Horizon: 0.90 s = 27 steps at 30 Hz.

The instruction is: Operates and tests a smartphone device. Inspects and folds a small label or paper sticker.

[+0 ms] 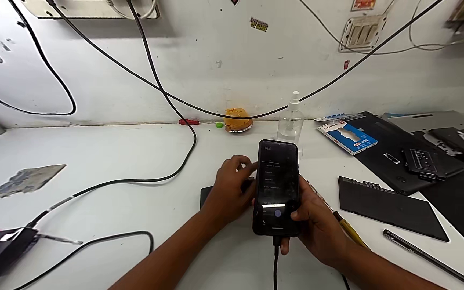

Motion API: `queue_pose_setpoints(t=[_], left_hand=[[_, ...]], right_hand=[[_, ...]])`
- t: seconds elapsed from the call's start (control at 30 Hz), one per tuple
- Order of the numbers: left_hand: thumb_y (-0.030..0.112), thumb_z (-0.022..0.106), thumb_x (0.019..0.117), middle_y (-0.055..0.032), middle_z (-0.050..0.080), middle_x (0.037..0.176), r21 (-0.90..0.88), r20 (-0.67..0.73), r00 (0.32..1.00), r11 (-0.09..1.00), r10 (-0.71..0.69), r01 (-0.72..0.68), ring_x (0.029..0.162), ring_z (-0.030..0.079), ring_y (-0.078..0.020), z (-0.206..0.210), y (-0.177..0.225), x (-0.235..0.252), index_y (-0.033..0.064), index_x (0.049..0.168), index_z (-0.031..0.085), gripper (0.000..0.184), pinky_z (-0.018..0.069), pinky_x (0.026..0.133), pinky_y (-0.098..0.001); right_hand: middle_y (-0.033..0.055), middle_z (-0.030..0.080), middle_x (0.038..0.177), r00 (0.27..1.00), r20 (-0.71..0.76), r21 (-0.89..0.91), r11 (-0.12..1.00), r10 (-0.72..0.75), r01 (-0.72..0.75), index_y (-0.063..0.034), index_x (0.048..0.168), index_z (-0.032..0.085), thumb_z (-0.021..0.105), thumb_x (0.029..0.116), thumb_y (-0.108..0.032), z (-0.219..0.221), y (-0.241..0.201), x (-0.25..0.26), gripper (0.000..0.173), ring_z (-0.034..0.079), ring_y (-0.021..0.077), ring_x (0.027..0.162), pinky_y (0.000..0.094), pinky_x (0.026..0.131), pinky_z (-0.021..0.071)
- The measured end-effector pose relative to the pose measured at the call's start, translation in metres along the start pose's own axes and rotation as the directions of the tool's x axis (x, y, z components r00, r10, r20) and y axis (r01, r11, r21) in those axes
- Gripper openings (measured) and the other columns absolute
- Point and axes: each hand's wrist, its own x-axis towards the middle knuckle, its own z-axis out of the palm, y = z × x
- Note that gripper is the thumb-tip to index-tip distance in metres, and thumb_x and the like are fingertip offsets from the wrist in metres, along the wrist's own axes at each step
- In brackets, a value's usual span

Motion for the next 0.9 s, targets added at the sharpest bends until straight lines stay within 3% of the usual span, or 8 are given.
queue_pose_setpoints(t=[0.07, 0.13, 0.23, 0.4, 0.73, 0.9], left_hand=[[0.037, 0.05, 0.1043, -0.0022, 0.061, 0.114, 0.08, -0.028, 0.995, 0.992, -0.092, 0.094, 0.101, 0.06, -0.018, -0.003, -0.003, 0.002, 0.0226, 0.132, 0.07, 0.038, 0.0506, 0.084, -0.0446], [0.04, 0.045, 0.1079, -0.004, 0.065, 0.11, 0.205, 0.014, 0.979, 0.958, -0.205, 0.198, 0.096, 0.064, -0.0195, -0.008, -0.008, 0.003, 0.0215, 0.131, 0.071, 0.039, 0.0542, 0.08, -0.0449], [0.042, 0.042, 0.1091, -0.0055, 0.067, 0.108, 0.361, 0.087, 0.928, 0.88, -0.361, 0.309, 0.095, 0.066, -0.0228, -0.013, -0.013, 0.004, 0.0188, 0.129, 0.072, 0.042, 0.0548, 0.078, -0.0476], [0.044, 0.041, 0.1091, -0.0072, 0.067, 0.108, 0.45, 0.108, 0.859, 0.795, -0.501, 0.407, 0.097, 0.066, -0.0261, -0.016, -0.018, 0.006, 0.0205, 0.131, 0.071, 0.044, 0.0531, 0.078, -0.0514], [0.045, 0.04, 0.109, -0.0053, 0.067, 0.101, 0.453, 0.143, 0.825, 0.777, -0.546, 0.436, 0.096, 0.066, -0.024, -0.017, -0.017, 0.01, 0.0226, 0.128, 0.072, 0.044, 0.0538, 0.079, -0.0483], [0.044, 0.041, 0.1092, -0.0059, 0.068, 0.102, 0.444, 0.139, 0.84, 0.791, -0.525, 0.421, 0.095, 0.067, -0.0244, -0.016, -0.018, 0.009, 0.021, 0.129, 0.072, 0.043, 0.0545, 0.078, -0.0484]], right_hand=[[0.0222, 0.064, 0.117, 1.0, 0.0, 0.004, 1.0, 0.021, -0.021, -0.0242, 0.15, 0.031, 0.044, 0.0906, -0.002, 0.0, 0.001, 0.0, 0.065, 0.073, 0.0332, 0.081, 0.0422, 0.056, 0.0617], [0.0233, 0.064, 0.117, 0.999, -0.004, 0.007, 0.999, 0.04, -0.04, -0.0242, 0.151, 0.03, 0.044, 0.0902, -0.002, 0.0, 0.001, 0.001, 0.066, 0.073, 0.034, 0.082, 0.0422, 0.056, 0.0615], [0.024, 0.064, 0.117, 0.998, -0.009, 0.003, 0.998, 0.055, -0.055, -0.0238, 0.15, 0.03, 0.042, 0.0909, 0.0, 0.001, 0.001, 0.001, 0.065, 0.073, 0.0353, 0.083, 0.0433, 0.056, 0.0614], [0.0235, 0.064, 0.117, 0.997, -0.019, -0.01, 0.997, 0.07, -0.07, -0.0234, 0.151, 0.031, 0.039, 0.0914, -0.001, 0.001, 0.001, 0.001, 0.064, 0.073, 0.0344, 0.083, 0.043, 0.057, 0.0616], [0.0242, 0.064, 0.118, 0.996, -0.026, 0.017, 0.996, 0.083, -0.082, -0.0244, 0.152, 0.031, 0.038, 0.0929, -0.002, 0.0, 0.003, 0.002, 0.063, 0.073, 0.0349, 0.084, 0.0432, 0.057, 0.0615], [0.0252, 0.062, 0.122, 0.995, -0.036, 0.003, 0.996, 0.094, -0.094, -0.025, 0.153, 0.03, 0.038, 0.0925, -0.001, -0.001, 0.003, 0.002, 0.066, 0.073, 0.0363, 0.086, 0.0441, 0.058, 0.0616]])
